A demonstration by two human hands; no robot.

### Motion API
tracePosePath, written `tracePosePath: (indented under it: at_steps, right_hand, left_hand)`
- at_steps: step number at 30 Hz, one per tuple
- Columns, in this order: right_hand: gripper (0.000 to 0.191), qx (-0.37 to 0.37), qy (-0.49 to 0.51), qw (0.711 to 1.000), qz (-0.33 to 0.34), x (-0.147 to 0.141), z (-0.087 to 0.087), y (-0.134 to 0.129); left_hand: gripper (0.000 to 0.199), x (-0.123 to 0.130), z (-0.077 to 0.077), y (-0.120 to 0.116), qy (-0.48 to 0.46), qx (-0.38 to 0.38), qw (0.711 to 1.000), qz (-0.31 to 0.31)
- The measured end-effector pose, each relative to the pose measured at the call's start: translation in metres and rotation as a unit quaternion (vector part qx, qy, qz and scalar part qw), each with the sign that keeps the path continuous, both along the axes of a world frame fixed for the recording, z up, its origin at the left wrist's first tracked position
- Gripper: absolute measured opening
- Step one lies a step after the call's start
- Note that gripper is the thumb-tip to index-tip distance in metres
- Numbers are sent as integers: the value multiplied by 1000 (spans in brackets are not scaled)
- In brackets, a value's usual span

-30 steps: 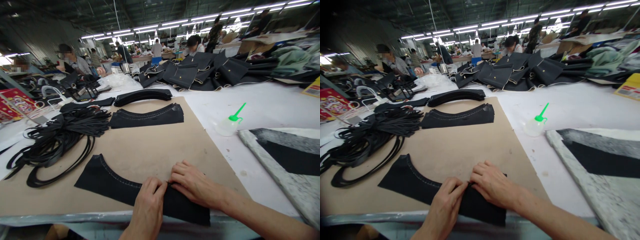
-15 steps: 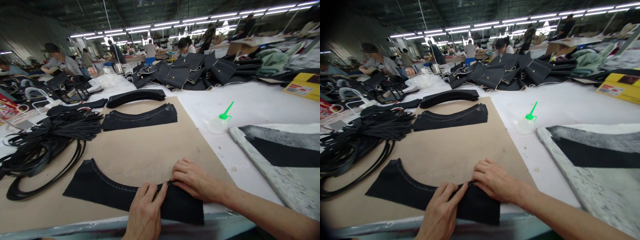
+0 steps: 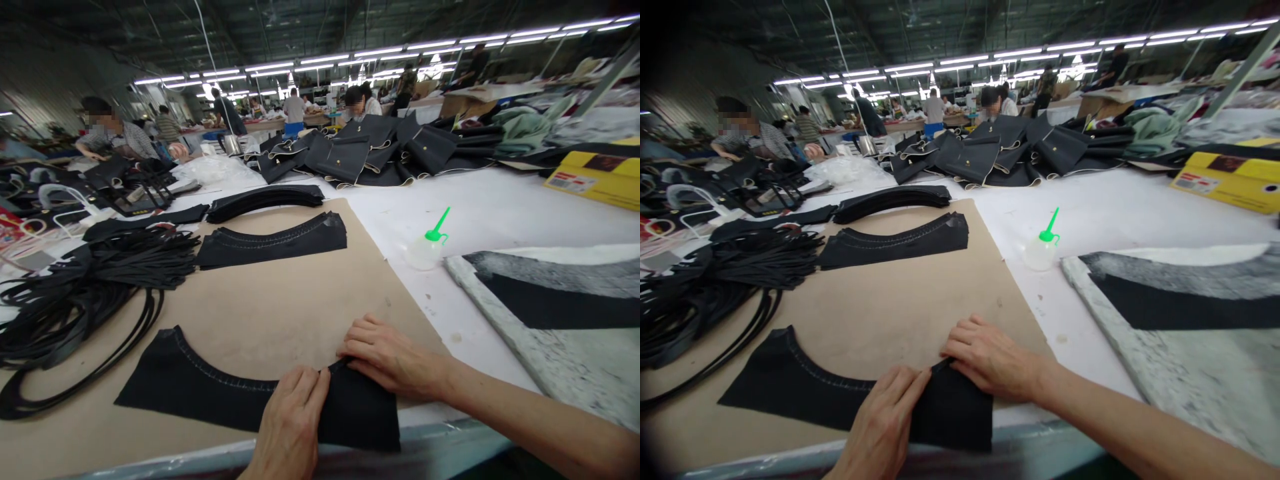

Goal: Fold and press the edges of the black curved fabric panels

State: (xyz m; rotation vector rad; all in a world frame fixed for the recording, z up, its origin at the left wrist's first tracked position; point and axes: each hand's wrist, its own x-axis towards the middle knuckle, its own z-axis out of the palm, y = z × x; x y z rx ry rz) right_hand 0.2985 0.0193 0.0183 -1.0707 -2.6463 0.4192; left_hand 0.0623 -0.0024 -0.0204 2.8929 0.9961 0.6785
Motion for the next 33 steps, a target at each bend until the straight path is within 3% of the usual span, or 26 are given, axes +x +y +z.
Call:
tracePosePath:
  at_steps: [4, 11, 22, 28, 33]
  right_hand:
    - [25, -23, 25, 999, -12, 1, 4, 1]
    - [6, -31, 32, 999, -17, 5, 3, 3]
    - [13, -15, 37, 999, -5, 10, -2, 1]
    - [12, -13, 28, 1000, 0, 13, -2, 1]
    - [17, -14, 32, 999, -5, 13, 0, 1]
  left_hand:
    - [52, 3, 3, 2, 8, -38, 999, 12]
    - [52, 8, 5, 1, 37, -66, 997, 32]
    - [53, 12, 1, 2, 25, -41, 998, 26]
    - [49, 21, 6, 3, 13, -110, 994, 21]
    - [58, 24, 7, 2, 44, -113, 992, 26]
